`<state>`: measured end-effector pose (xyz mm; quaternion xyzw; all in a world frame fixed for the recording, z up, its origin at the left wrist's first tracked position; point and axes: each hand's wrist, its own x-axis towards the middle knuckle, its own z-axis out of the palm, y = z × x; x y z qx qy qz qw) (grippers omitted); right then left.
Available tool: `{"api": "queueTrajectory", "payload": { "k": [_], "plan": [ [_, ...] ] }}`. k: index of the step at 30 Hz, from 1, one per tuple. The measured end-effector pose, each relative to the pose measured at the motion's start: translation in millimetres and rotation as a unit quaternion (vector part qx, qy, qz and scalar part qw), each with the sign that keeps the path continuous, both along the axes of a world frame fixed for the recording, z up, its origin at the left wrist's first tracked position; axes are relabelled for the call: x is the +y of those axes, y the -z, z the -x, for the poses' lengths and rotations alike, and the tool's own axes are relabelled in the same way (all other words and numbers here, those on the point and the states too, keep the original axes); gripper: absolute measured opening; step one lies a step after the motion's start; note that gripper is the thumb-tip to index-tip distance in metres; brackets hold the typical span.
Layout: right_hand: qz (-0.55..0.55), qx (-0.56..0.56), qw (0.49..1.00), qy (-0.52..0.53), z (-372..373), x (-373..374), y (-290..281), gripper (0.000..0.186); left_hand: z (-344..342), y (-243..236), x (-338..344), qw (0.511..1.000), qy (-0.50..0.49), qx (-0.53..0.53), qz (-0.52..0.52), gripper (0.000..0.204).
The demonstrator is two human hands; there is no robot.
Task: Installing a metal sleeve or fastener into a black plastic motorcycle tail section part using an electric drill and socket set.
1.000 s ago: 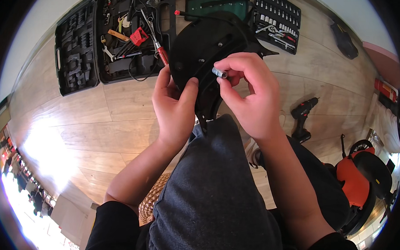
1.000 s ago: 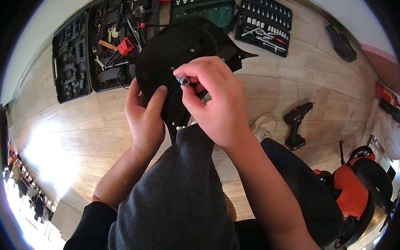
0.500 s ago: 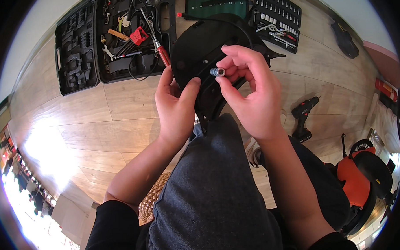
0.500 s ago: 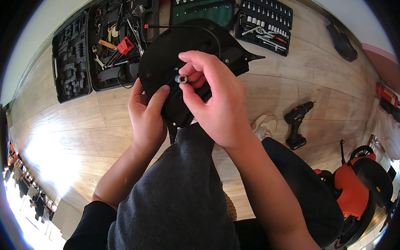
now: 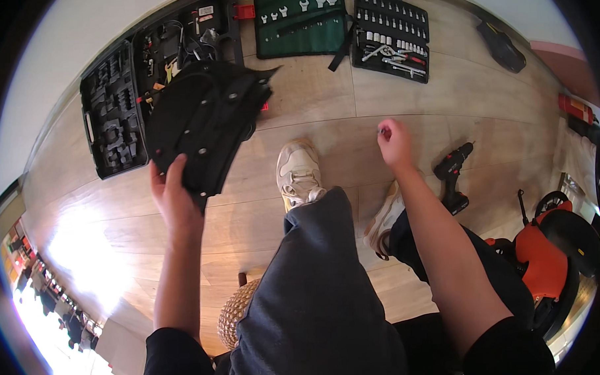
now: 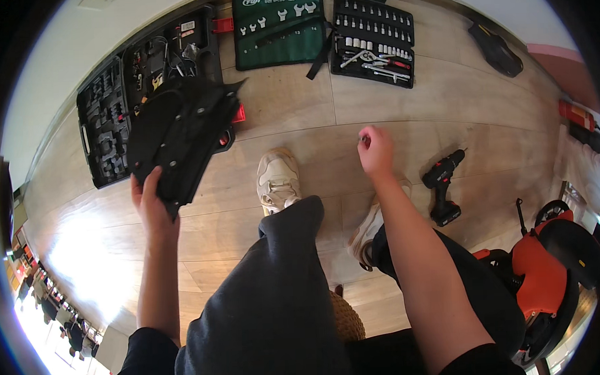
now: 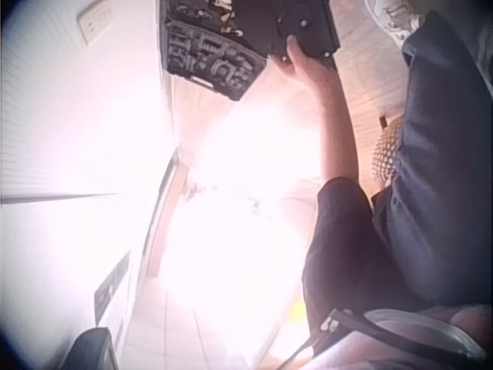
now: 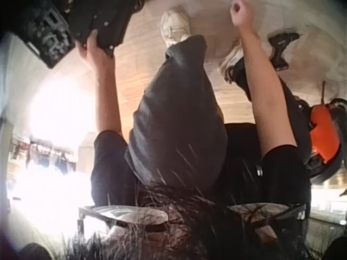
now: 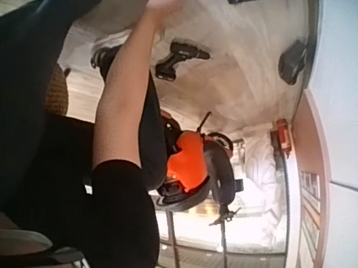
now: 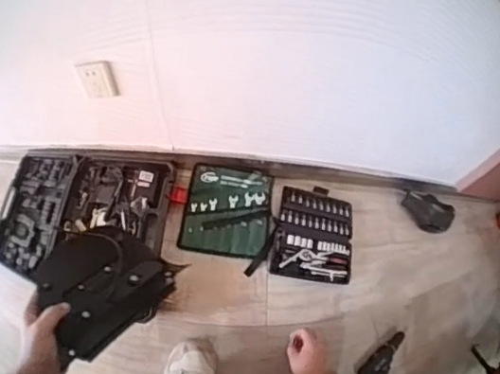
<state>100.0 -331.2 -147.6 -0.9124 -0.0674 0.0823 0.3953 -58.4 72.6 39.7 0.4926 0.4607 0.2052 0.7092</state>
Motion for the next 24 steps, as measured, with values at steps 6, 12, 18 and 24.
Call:
{"api": "queueTrajectory", "payload": {
  "k": [6, 12, 18, 24],
  "plan": [
    [0.064, 0.007, 0.994, -0.09, 5.3, -1.1, 14.3, 0.024, 45.4, -40.1, 44.0, 0.993, -0.081, 0.054, -0.061, 0.048],
    [0.049, 0.084, 0.989, -0.111, 8.8, -15.2, 7.9, 0.033, 92.4, -72.3, 58.1, 0.99, -0.12, 0.058, -0.052, 0.048],
    [0.11, 0.117, 0.952, -0.262, -8.5, -30.5, -48.2, 0.054, 143.7, -89.9, 88.0, 0.985, -0.118, 0.084, -0.089, 0.037],
    [0.1, 0.293, 0.918, -0.246, -13.6, -57.4, -119.1, 0.039, 182.4, -101.8, 114.5, 0.986, -0.099, 0.095, -0.09, 0.037]
  ]
}}
